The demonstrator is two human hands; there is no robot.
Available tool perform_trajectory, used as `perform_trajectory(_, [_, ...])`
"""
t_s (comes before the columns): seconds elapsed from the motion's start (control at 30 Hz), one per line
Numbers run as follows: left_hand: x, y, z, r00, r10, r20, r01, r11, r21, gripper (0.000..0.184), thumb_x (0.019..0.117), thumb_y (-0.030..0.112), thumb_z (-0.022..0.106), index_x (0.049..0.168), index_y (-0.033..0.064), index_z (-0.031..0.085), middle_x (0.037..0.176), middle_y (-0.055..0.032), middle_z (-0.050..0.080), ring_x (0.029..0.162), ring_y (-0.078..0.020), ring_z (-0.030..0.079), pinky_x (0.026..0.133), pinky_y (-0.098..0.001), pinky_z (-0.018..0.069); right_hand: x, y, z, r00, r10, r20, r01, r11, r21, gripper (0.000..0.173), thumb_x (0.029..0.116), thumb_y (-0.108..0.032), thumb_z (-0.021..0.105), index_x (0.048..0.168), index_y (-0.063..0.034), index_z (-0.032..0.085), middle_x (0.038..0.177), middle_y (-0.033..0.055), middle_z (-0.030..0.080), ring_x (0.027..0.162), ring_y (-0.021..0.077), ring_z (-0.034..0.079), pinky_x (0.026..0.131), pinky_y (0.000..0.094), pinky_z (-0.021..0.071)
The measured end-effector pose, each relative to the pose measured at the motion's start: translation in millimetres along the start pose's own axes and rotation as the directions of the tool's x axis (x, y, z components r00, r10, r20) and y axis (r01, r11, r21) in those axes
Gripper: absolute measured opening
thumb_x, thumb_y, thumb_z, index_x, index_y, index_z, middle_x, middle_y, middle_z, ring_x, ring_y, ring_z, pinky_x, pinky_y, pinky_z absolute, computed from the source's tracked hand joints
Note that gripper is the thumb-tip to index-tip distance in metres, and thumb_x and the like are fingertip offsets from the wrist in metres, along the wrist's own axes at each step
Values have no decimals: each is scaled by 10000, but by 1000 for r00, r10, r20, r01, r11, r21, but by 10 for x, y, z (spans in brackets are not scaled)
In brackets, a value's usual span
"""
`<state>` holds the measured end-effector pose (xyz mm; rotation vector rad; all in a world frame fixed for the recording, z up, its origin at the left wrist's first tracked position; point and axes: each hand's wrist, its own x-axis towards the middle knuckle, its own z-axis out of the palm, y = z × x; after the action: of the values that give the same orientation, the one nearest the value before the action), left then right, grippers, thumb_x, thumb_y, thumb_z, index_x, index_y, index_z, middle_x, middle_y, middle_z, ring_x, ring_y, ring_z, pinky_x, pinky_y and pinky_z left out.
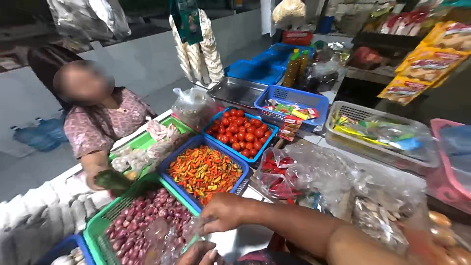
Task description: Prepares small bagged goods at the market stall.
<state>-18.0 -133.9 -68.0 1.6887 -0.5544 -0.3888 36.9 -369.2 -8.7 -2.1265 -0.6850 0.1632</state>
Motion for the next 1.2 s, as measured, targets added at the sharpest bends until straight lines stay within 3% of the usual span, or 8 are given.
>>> perform_trajectory(0.17, [-42,-61,-19,994,-3,-107,12,996,87,228,1007,256,639,1107,73,732,897,-26,748,751,-128,712,699,-336,628,128,-35,-38,944,51,-327,108,886,451,278,1063,-190,524,1149,-19,725,874,56,703,714,83,625,675,273,554])
perform_trajectory(0.3, [-86,-32,-52,989,10,-150,-5,999,39,210,1014,211,634,1113,46,717,886,-45,743,750,-147,713,696,-340,628,70,15,76,999,13,-44,3,939,343,300,989,-288,675,1180,-58,704,926,38,704,794,97,653,763,307,574])
perform_trajectory(0.47, [-177,-47,-95,988,58,-145,-53,998,41,192,1009,196,645,1101,48,724,915,-40,743,785,-139,714,732,-335,628,21,-146,160,913,-79,-401,213,929,301,262,940,-114,700,1196,-77,657,1135,56,663,932,155,673,777,347,620])
perform_trajectory(0.6, [-270,-1,-122,992,47,-114,-45,999,19,203,1001,210,661,1107,48,724,910,-42,743,778,-141,713,724,-334,626,-4,-301,86,970,-208,-128,221,970,100,346,837,-252,840,1134,-125,714,1331,64,587,1080,136,633,822,322,603])
perform_trajectory(0.77, [-351,5,-147,994,61,-89,-51,992,118,186,986,251,689,1073,92,729,870,6,732,745,-93,694,712,-308,611,-46,-403,103,968,-6,252,67,970,-233,316,960,-408,683,963,-96,733,945,51,699,900,188,668,843,459,560])
perform_trajectory(0.9, [-413,-19,-136,994,93,-56,-83,984,155,211,997,262,671,1096,83,720,848,12,728,742,-78,692,716,-299,611,-164,-540,69,992,-102,-78,96,993,-74,280,900,-370,782,798,-117,721,766,-33,674,708,70,639,686,306,576])
perform_trajectory(1.07, [-456,-28,-124,983,168,-80,-157,979,127,183,1034,217,612,1057,72,721,900,-3,731,809,-87,700,767,-303,612,-249,-525,228,997,-42,-67,60,954,294,684,773,-310,899,1351,-114,589,1098,33,686,852,117,646,716,289,572])
perform_trajectory(1.2, [-491,-69,-132,967,230,-109,-199,952,234,219,1055,239,572,1063,97,738,962,8,741,891,-78,707,847,-319,609,-229,-500,482,993,-88,-74,102,972,210,193,988,-256,695,1013,-78,766,904,-4,743,781,57,683,746,273,599])
